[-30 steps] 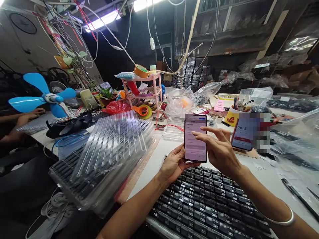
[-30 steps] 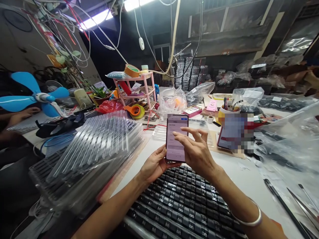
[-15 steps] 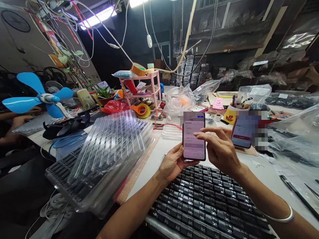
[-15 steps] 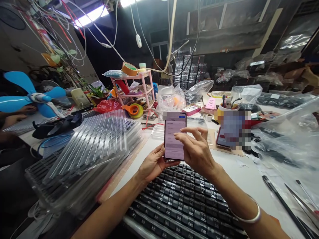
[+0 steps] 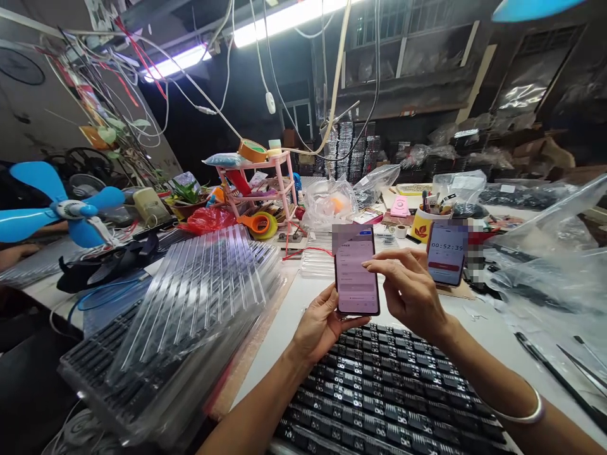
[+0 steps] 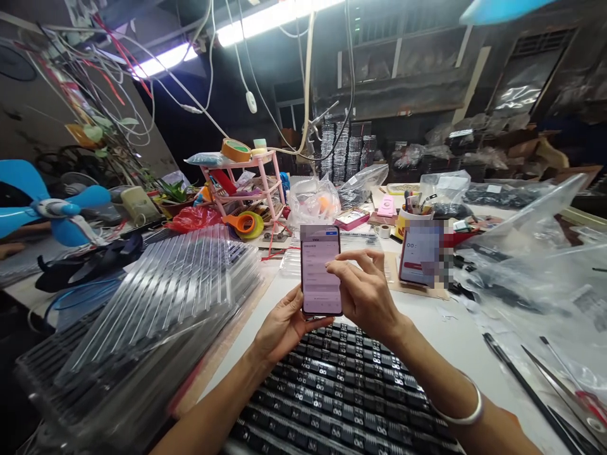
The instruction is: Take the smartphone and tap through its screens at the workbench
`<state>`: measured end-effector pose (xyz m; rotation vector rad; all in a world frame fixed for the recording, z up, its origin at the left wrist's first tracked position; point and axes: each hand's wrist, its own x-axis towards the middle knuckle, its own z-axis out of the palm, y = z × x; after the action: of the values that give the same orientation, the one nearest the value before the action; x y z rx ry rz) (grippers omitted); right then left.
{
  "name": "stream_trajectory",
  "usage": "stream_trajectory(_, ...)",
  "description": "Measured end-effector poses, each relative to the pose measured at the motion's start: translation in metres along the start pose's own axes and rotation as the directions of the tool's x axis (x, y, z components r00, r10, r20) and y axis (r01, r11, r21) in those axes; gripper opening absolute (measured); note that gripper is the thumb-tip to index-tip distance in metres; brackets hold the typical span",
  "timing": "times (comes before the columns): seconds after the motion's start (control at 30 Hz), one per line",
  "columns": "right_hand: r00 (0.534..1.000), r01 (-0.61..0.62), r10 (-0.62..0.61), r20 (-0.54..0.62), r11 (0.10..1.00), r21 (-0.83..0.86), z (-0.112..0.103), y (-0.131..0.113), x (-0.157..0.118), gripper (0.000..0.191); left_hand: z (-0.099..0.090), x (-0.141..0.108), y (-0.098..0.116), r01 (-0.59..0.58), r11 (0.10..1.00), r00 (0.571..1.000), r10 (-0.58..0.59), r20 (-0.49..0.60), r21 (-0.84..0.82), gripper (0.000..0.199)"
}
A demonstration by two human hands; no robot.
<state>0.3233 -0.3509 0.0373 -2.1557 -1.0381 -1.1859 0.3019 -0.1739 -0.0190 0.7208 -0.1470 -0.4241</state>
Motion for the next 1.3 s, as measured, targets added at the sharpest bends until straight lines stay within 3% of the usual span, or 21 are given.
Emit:
stream_trajectory(0.97,0.972,-0.173,0.156,-0.176,0.981,-0.084,-0.018,0.015,0.009,0.037,-0.002,0.001,-0.011,0.065,0.994,0.998,-0.066,0.005,0.091,0.033)
stream_trajectory(1.07,0.975,-0.183,0.170,-0.142,0.980,-0.084,-0.016,0.016,0.009,0.037,-0.002,0.001,-0.012,0.066,0.992,0.998,-0.066,0.003,0.104,0.032)
stream_trajectory(1.3,0.991,-0.078,0.096,0.099,0.982,-0.170,-0.008,0.020,0.003,0.036,-0.002,0.001,-0.013,0.076,0.992,0.997,-0.079,0.018,0.099,0.033)
